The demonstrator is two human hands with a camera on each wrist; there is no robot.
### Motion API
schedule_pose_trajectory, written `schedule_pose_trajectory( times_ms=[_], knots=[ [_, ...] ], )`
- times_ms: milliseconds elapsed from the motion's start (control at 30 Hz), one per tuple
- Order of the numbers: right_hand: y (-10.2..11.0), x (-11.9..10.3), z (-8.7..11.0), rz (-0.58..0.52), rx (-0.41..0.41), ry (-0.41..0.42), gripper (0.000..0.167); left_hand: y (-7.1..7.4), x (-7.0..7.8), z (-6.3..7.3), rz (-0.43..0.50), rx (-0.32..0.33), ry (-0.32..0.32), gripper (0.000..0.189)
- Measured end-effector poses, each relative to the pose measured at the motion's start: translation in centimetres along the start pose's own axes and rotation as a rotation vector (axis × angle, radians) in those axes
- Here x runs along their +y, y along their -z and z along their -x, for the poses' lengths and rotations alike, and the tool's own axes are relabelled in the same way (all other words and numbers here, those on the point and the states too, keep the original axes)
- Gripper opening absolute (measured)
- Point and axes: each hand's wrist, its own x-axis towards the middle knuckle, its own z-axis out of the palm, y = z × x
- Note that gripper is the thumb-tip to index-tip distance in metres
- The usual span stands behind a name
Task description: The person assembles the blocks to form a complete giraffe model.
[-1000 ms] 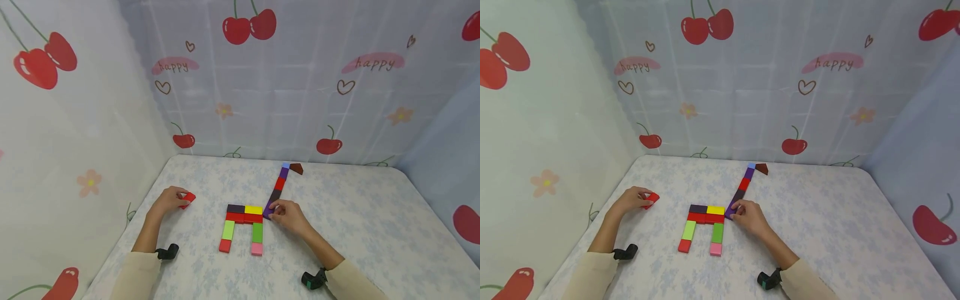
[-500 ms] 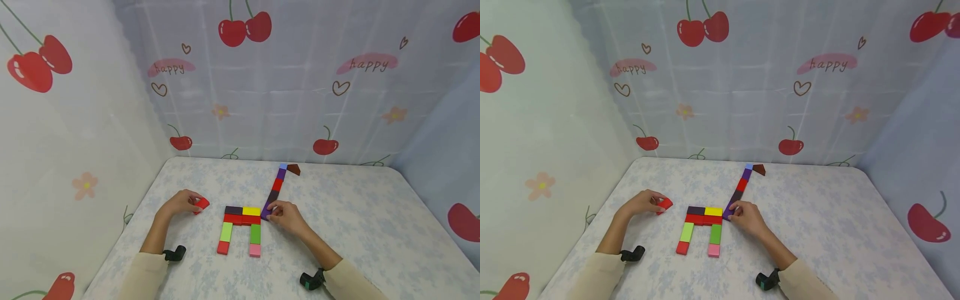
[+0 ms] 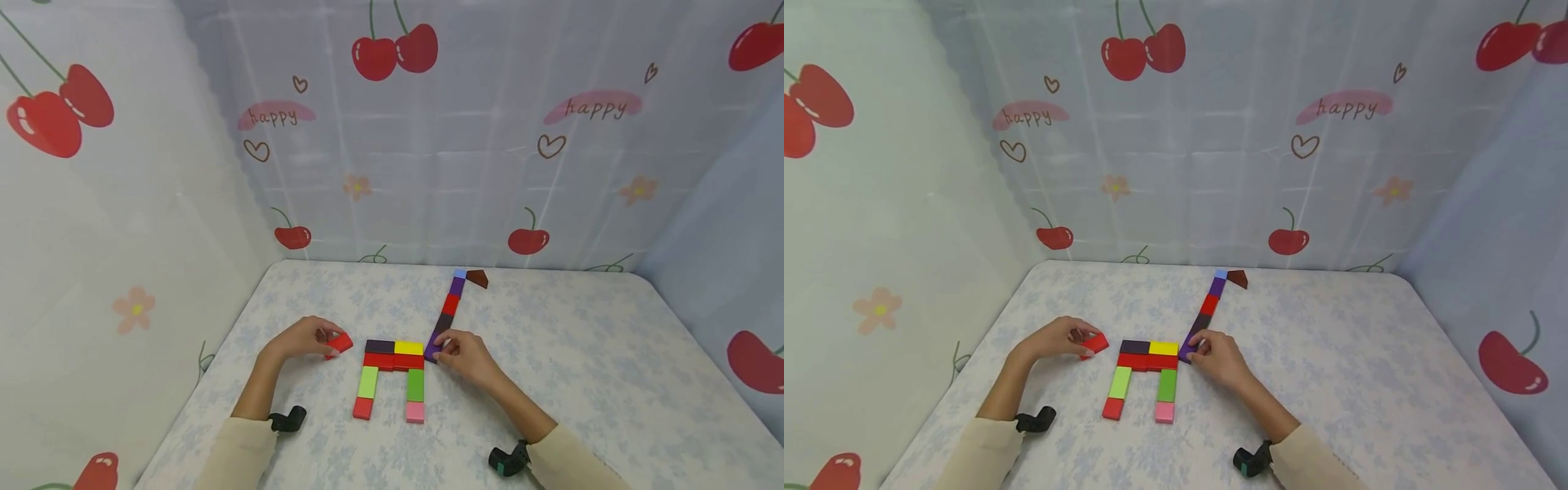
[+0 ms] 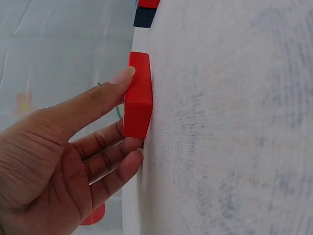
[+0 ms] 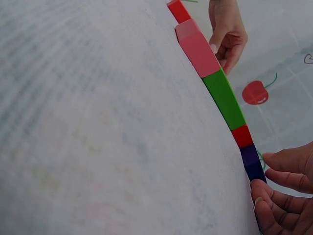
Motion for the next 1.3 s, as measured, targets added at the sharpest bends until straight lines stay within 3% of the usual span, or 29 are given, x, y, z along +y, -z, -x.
schedule_pose_trajectory(
  times_ms=[767,1300],
  knots=[
    [-0.3,-0.1,-0.3,0.03,0.003,-0.034,0.019,-1.3,1.0,-0.7,0.017,-0.068,-0.067,0.034],
    [-0.2,-0.1,-0.2,0.03,-0.009,-0.006,0.019,-1.8,2.3,-0.6,-0.002,-0.048,0.004,0.036]
  ],
)
